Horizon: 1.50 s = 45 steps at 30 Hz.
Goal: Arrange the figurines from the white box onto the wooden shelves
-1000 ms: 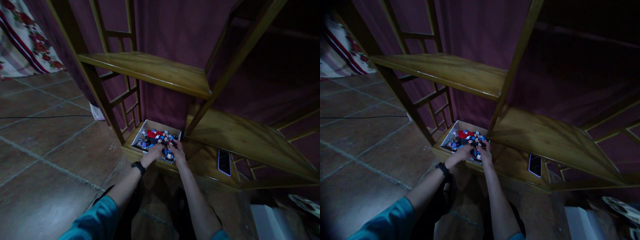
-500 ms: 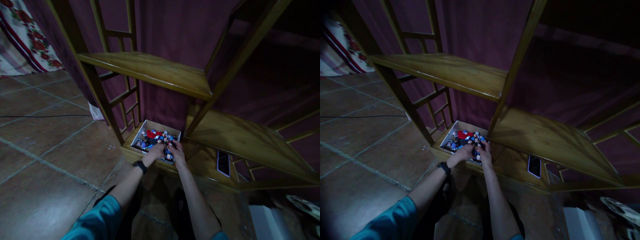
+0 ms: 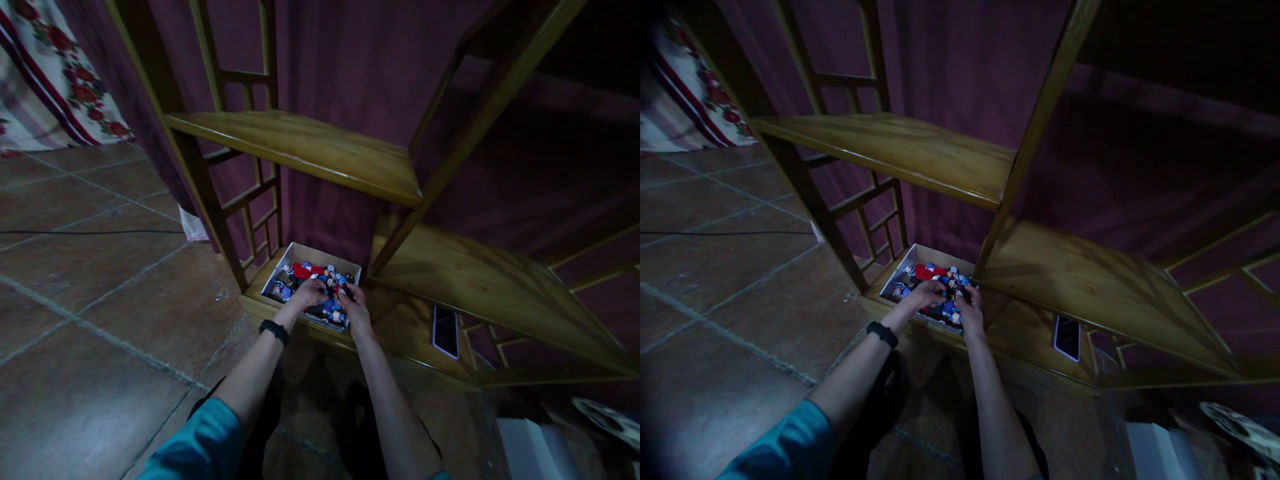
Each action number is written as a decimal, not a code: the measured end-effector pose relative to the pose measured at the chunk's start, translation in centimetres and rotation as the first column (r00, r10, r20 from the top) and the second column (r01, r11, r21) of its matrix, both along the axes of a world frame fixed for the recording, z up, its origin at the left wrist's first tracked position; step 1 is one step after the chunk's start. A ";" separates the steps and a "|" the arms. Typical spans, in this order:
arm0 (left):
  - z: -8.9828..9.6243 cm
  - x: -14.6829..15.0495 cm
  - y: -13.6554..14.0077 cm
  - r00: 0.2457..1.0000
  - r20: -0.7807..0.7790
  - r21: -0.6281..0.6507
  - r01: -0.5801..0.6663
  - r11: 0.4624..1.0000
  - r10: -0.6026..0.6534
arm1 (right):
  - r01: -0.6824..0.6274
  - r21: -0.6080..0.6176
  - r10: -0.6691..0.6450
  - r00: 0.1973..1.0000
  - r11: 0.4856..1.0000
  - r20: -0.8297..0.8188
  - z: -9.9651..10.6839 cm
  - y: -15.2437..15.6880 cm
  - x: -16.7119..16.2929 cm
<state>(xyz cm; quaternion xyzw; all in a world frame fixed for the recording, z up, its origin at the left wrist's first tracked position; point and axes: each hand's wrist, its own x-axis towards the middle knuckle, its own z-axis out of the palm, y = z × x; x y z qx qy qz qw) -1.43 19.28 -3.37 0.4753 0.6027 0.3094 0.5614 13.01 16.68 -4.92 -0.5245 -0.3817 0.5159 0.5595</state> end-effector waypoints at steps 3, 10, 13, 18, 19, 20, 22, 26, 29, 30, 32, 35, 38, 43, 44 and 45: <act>0.7 -1.6 -0.2 0.978 0.205 -0.064 -0.016 0.998 0.028 | 0.002 0.002 -0.002 1.000 1.000 -0.012 0.2 0.0 -0.1; 1.1 -2.9 -0.5 0.807 0.585 -0.214 0.059 0.975 0.080 | 0.004 -0.022 -0.006 0.995 1.000 -0.100 0.7 -0.2 -0.4; 1.1 -2.9 -0.4 0.772 0.629 -0.239 0.087 0.967 0.087 | 0.013 -0.027 -0.015 0.994 1.000 -0.104 0.8 -0.3 -0.4; 1.1 -2.7 -0.2 0.765 0.636 -0.265 0.095 0.960 0.100 | 0.012 -0.008 -0.013 0.993 1.000 -0.117 0.9 -0.4 -0.5; 1.0 -2.6 -0.2 0.764 0.637 -0.269 0.091 0.959 0.106 | 0.009 -0.002 -0.009 0.993 1.000 -0.122 0.9 -0.4 -0.5; 1.0 -2.6 -0.2 0.762 0.637 -0.273 0.087 0.958 0.113 | 0.002 0.004 -0.002 0.993 1.000 -0.122 0.8 -0.4 -0.5; 1.0 -2.5 -0.2 0.760 0.637 -0.283 0.074 0.956 0.130 | -0.012 0.015 0.013 0.995 1.000 -0.103 0.7 -0.4 -0.4; 0.8 -2.5 -0.2 0.756 0.635 -0.301 0.056 0.952 0.157 | -0.024 0.020 0.025 0.998 0.999 -0.051 0.3 -0.4 -0.4; 0.7 -2.5 -0.2 0.751 0.643 -0.302 0.068 0.951 0.150 | -0.017 0.032 0.018 0.999 0.999 -0.036 0.2 -0.4 -0.4; 0.7 -2.5 -0.2 0.749 0.647 -0.301 0.074 0.951 0.146 | -0.013 0.035 0.014 0.999 0.999 -0.034 0.2 -0.4 -0.4; 0.7 -2.5 -0.2 0.747 0.650 -0.302 0.083 0.950 0.142 | -0.008 0.036 0.010 0.999 0.999 -0.039 0.2 -0.5 -0.5; 0.8 -2.5 -0.2 0.755 0.640 -0.310 0.085 0.947 0.141 | -0.012 0.033 0.013 0.999 0.999 -0.049 0.2 -0.5 -0.5; 0.9 -2.6 -0.1 0.781 0.605 -0.314 0.059 0.948 0.152 | 0.001 0.033 0.001 0.999 0.999 -0.044 0.2 -0.4 -0.6; 1.0 -2.7 -0.1 0.809 0.568 -0.309 0.041 0.950 0.150 | -0.011 0.027 0.012 0.999 1.000 -0.044 0.4 -0.4 -0.6; 1.1 -2.7 -0.1 0.811 0.566 -0.308 0.046 0.950 0.144 | -0.013 0.022 0.014 0.999 1.000 -0.051 0.5 -0.5 -0.6; 1.2 -2.6 -0.2 0.818 0.558 -0.306 0.046 0.951 0.140 | -0.014 0.016 0.015 0.998 1.000 -0.056 0.6 -0.5 -0.6</act>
